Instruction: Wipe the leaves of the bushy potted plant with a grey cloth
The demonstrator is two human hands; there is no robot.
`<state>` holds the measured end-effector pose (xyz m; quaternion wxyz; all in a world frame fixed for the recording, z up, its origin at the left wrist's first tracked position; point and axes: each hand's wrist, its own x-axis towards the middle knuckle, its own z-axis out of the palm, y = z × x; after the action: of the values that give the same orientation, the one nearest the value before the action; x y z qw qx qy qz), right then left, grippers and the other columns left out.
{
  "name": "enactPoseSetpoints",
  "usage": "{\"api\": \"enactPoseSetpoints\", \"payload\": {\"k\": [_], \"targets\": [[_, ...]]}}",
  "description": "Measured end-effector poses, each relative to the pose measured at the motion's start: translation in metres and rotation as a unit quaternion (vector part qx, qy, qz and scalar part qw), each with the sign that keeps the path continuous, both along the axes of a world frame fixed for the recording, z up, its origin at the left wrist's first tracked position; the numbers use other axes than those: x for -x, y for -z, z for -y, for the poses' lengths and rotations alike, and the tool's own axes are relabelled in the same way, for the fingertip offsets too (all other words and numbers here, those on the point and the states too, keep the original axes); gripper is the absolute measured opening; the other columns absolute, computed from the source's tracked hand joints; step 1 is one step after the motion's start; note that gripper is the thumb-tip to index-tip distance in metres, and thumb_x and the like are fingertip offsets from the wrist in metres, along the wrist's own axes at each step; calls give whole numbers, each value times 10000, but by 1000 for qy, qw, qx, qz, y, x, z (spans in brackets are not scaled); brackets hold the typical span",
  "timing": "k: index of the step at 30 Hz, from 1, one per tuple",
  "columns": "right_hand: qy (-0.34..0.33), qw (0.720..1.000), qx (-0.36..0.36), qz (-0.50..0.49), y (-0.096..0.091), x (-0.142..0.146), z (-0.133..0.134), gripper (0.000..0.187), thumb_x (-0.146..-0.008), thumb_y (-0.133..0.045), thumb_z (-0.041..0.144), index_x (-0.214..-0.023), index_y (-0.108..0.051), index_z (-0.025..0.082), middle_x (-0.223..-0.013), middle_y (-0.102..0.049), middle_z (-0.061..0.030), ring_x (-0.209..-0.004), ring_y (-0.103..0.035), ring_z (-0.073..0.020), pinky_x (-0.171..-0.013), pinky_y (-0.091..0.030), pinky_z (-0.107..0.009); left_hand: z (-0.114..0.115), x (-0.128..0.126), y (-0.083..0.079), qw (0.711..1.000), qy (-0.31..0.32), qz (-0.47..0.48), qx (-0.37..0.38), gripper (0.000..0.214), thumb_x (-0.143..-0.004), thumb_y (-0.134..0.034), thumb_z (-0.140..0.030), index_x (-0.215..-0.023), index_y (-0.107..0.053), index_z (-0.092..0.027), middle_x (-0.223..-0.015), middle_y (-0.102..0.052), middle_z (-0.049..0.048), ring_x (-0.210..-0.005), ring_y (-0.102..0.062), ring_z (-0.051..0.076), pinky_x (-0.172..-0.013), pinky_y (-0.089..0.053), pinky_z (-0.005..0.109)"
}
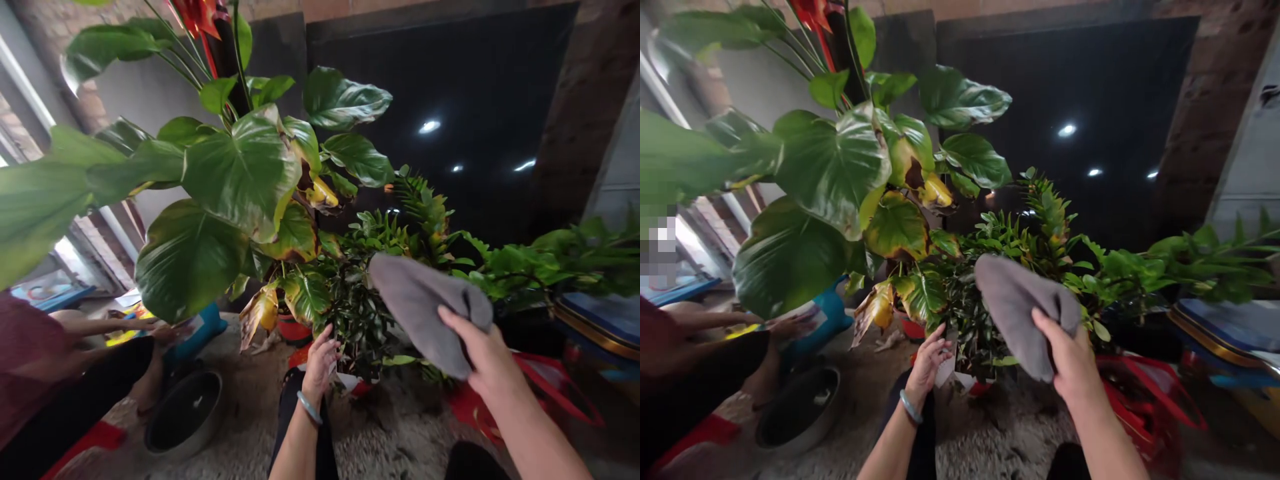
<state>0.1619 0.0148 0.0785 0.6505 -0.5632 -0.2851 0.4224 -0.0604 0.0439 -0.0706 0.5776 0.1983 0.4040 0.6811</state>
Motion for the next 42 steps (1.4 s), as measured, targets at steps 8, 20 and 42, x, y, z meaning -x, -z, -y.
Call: {"api": "enactPoseSetpoints", "payload": {"k": [8,20,42], "targets": [[-190,959,-7,208,46,43,-22,206,-548,-679,373,-656,-724,204,-710,-762,-89,-810,-705,-342,-757,-545,-419,-6,-3,7,999,19,28,-2,580,-624,-707,-620,-983,-711,-165,-868,-669,84,-810,-606,221,-664,-468,308],[-87,975,-61,194,6,42,-33,334,-579,-731,435,-799,-729,184,-892,-768,-125,-963,-680,-341,-846,-517,-412,-6,0,7,999,38,21,0,586,-697,-621,-649,-1032,-699,-174,-898,-652,86,-801,-580,195,-662,-453,295],[-256,939,-30,226,34,64,-21,162,-503,-708,314,-627,-714,209,-672,-752,-68,-747,-695,-326,-733,-525,-408,2,0,6,995,41,-82,-27,208,-469,-681,-145,-667,-744,-138,-618,-656,48,-694,-582,219,-616,-437,297]]}}
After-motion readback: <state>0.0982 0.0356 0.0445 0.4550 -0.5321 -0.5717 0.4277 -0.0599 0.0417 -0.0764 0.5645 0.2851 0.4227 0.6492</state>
